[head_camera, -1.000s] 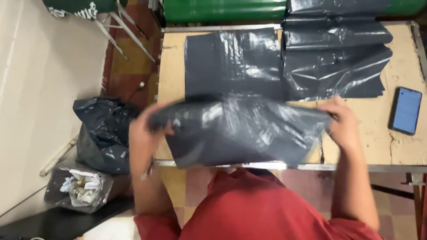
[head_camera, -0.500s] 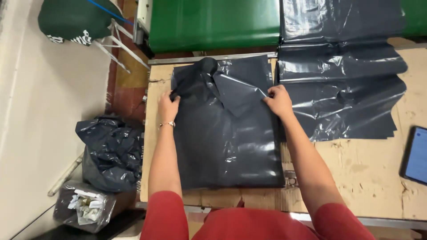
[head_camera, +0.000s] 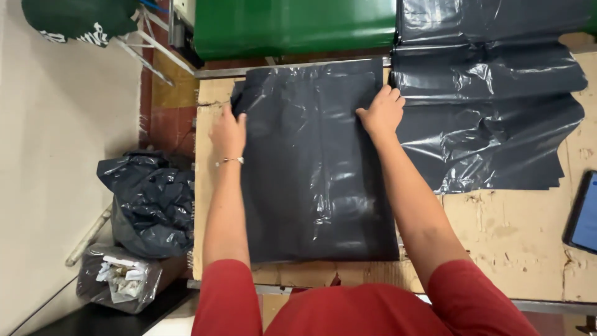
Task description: Folding plastic bags and placing them into a basket
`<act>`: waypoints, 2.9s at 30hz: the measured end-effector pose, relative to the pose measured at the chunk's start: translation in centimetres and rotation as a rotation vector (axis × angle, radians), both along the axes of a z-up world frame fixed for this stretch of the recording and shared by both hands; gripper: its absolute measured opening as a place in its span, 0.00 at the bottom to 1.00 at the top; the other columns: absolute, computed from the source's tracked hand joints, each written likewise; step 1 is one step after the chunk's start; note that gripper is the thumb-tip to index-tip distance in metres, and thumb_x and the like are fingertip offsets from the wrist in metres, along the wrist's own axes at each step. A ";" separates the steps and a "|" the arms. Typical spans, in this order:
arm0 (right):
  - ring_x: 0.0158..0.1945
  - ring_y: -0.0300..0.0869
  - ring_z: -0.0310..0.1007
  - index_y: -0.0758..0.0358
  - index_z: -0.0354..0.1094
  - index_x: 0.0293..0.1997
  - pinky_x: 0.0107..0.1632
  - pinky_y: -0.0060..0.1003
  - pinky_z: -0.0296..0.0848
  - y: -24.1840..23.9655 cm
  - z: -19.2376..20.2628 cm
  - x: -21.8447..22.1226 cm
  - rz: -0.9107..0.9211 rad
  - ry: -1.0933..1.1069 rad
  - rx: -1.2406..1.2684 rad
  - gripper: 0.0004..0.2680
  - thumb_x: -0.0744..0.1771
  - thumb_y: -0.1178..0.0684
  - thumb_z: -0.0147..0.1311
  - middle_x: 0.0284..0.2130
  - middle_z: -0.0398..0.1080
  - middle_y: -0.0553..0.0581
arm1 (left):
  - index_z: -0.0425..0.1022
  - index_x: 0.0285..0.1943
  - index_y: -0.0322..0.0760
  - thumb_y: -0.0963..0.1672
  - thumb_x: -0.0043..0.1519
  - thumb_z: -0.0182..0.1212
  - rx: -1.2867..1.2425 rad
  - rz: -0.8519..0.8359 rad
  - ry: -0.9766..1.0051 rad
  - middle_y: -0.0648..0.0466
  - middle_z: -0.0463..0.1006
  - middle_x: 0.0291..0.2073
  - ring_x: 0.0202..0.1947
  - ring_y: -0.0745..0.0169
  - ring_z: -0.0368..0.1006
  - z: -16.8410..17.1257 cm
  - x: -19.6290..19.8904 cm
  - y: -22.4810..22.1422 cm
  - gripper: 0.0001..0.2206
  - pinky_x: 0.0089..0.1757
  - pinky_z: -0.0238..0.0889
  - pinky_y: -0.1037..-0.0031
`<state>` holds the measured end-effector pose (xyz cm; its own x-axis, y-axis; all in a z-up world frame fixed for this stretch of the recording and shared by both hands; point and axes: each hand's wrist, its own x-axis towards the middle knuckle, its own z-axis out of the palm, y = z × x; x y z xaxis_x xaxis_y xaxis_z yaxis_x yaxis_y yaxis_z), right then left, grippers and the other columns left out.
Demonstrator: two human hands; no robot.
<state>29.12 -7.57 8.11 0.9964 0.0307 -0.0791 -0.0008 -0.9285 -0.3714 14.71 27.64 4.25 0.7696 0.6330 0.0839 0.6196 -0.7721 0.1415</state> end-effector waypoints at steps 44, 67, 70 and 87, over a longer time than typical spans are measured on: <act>0.50 0.54 0.74 0.61 0.61 0.68 0.53 0.43 0.73 -15.4 0.8 -29.1 0.172 0.403 1.083 0.16 0.71 0.50 0.42 0.57 0.67 0.70 | 0.48 0.80 0.40 0.39 0.65 0.57 -1.258 -0.153 -0.482 0.27 0.51 0.72 0.76 0.35 0.45 5.9 -30.1 -6.4 0.33 0.70 0.43 0.52; 0.69 0.59 0.62 0.39 0.80 0.45 0.67 0.55 0.60 -16.1 -3.9 -38.9 0.287 -0.438 -0.054 0.13 0.62 0.58 0.62 0.63 0.67 0.57 | 0.78 0.53 0.55 0.53 0.49 0.75 0.155 -0.461 -0.317 0.48 0.69 0.67 0.71 0.34 0.57 2.7 -39.7 -12.1 0.22 0.55 0.56 0.30; 0.73 0.60 0.57 0.54 0.76 0.53 0.70 0.55 0.58 -10.0 -2.4 -40.5 0.488 -0.581 -0.104 0.09 0.70 0.60 0.54 0.66 0.65 0.65 | 0.77 0.52 0.53 0.51 0.62 0.63 0.279 -0.716 -0.291 0.55 0.76 0.59 0.68 0.50 0.65 -1.0 -38.8 -11.0 0.12 0.57 0.59 0.49; 0.40 0.50 0.81 0.64 0.73 0.49 0.45 0.46 0.81 -9.3 -4.9 -45.0 -0.517 0.613 1.554 0.09 0.70 0.50 0.56 0.38 0.77 0.63 | 0.82 0.42 0.25 0.46 0.69 0.46 -1.144 -0.661 0.314 0.32 0.82 0.38 0.47 0.36 0.79 -9.5 -18.1 -9.2 0.19 0.49 0.70 0.56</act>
<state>-15.84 -16.84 3.24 0.7671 0.1531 -0.6230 -0.6245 0.4004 -0.6705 -3.37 18.40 -5.26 0.8431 -0.2624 -0.4694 0.3069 -0.4820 0.8207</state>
